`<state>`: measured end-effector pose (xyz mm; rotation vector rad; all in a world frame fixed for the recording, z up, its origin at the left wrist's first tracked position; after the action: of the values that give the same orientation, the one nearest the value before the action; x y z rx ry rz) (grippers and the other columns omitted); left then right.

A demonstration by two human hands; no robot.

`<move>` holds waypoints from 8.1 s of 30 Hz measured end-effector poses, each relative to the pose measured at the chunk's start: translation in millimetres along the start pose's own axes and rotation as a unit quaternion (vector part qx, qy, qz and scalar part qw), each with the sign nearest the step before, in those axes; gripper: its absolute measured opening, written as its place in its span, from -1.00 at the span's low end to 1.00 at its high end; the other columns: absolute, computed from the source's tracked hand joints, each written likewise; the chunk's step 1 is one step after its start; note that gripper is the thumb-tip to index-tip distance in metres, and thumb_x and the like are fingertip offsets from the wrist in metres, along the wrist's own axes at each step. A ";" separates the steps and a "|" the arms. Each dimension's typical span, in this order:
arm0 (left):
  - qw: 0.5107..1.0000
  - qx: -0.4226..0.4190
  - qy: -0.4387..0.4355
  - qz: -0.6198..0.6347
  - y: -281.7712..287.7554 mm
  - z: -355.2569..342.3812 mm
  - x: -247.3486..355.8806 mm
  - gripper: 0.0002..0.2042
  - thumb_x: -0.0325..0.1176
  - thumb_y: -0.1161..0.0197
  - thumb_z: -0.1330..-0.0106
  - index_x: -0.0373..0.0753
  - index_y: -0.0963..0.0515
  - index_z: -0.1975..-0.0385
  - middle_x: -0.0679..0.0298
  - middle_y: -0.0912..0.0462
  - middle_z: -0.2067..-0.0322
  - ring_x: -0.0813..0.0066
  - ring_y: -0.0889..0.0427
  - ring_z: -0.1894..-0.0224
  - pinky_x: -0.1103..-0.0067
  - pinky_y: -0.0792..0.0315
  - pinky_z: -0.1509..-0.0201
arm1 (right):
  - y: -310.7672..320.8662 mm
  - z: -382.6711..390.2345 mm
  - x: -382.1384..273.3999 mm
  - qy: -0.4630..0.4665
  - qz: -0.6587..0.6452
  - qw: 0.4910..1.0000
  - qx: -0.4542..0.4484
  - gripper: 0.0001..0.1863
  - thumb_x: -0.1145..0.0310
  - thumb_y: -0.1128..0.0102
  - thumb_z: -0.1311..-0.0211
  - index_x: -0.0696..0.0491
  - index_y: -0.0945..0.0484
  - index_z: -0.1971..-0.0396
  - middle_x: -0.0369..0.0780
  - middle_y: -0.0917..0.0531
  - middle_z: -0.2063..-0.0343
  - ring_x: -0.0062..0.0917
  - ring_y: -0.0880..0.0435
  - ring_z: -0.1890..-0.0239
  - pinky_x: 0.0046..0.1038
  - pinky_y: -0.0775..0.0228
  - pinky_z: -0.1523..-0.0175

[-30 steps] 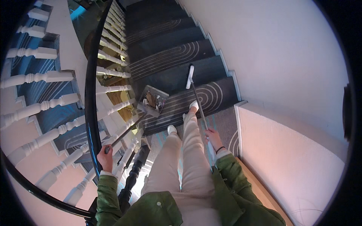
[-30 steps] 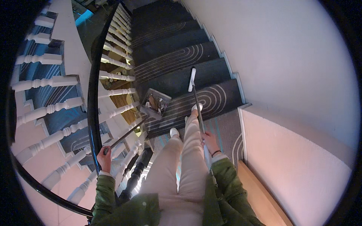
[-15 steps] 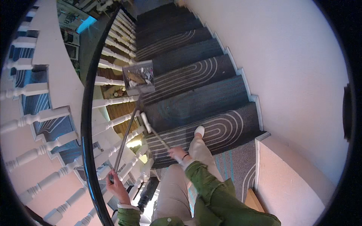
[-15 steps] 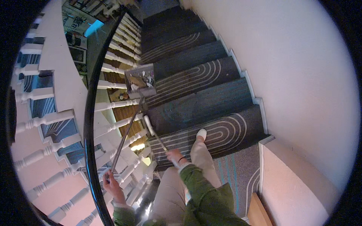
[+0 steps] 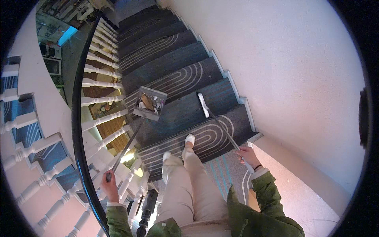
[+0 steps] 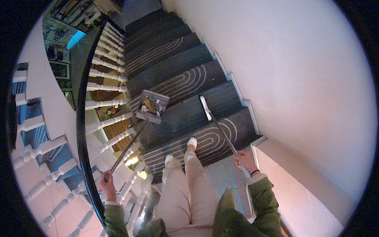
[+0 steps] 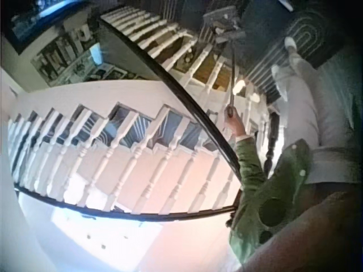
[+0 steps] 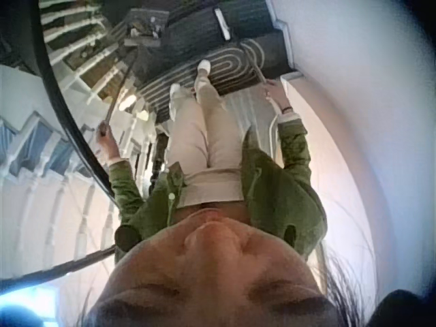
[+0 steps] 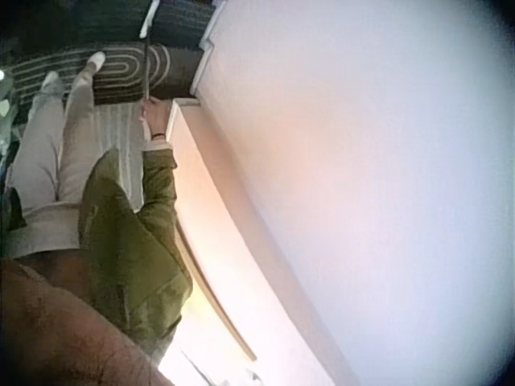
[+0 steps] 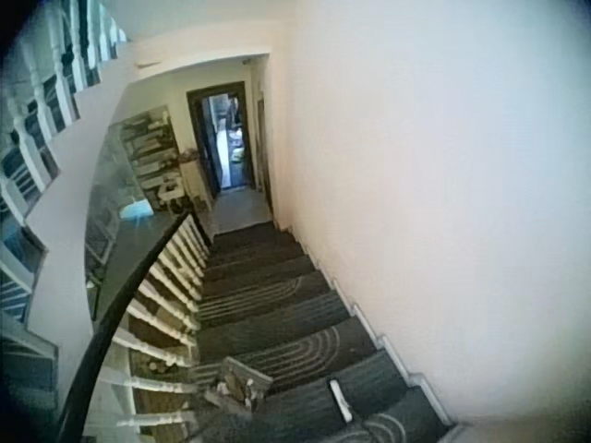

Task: The person sweeps debris on carpeted stairs into a dustpan using a handheld brush.

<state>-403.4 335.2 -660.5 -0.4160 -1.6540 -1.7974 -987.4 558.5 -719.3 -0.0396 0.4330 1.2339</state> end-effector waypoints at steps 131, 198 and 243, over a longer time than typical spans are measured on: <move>0.962 0.136 0.168 0.169 -43.0 -222.9 -22.8 -0.77 -0.29 -0.16 -0.23 -0.38 -0.53 0.36 0.38 -0.50 0.52 0.66 -0.36 0.45 0.68 -0.29 0.33 | -518.4 -233.4 -105.5 -0.064 -0.172 0.934 -0.307 -0.83 0.38 -0.09 -0.08 0.16 -0.50 0.38 -0.32 -0.41 0.74 -0.63 -0.33 0.77 -0.58 -0.22 0.63; 0.870 -0.287 -0.324 -0.236 -342.4 -318.9 193.8 -0.86 -0.26 -0.28 0.03 0.00 -0.53 0.45 0.26 -0.59 0.60 0.23 -0.58 0.56 0.42 -0.42 0.52 | -136.4 -223.4 -195.4 0.123 0.183 0.961 0.167 -0.78 0.39 0.02 -0.06 0.22 -0.44 0.35 -0.01 -0.58 0.52 -0.13 -0.58 0.43 -0.20 -0.40 0.38; 0.863 -0.346 -0.294 -0.223 -265.7 -392.5 111.8 -0.82 -0.23 -0.30 0.03 -0.02 -0.54 0.40 0.21 -0.58 0.60 0.20 -0.58 0.56 0.38 -0.43 0.50 | -170.9 -321.4 -218.7 0.109 0.262 0.930 0.236 -0.79 0.38 -0.02 -0.08 0.25 -0.48 0.47 0.04 -0.54 0.58 0.00 -0.53 0.45 -0.15 -0.41 0.37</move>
<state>-581.9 -75.1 -852.8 -1.0512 -1.4843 -2.8324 -983.3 219.1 -974.4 0.3768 0.9711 1.6234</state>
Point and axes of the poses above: each hand's wrist, its own z-axis away from the middle knuckle, its own y-axis out of the back of the hand, x = y × z, the point moved 5 cm from there along -z, towards the middle knuckle
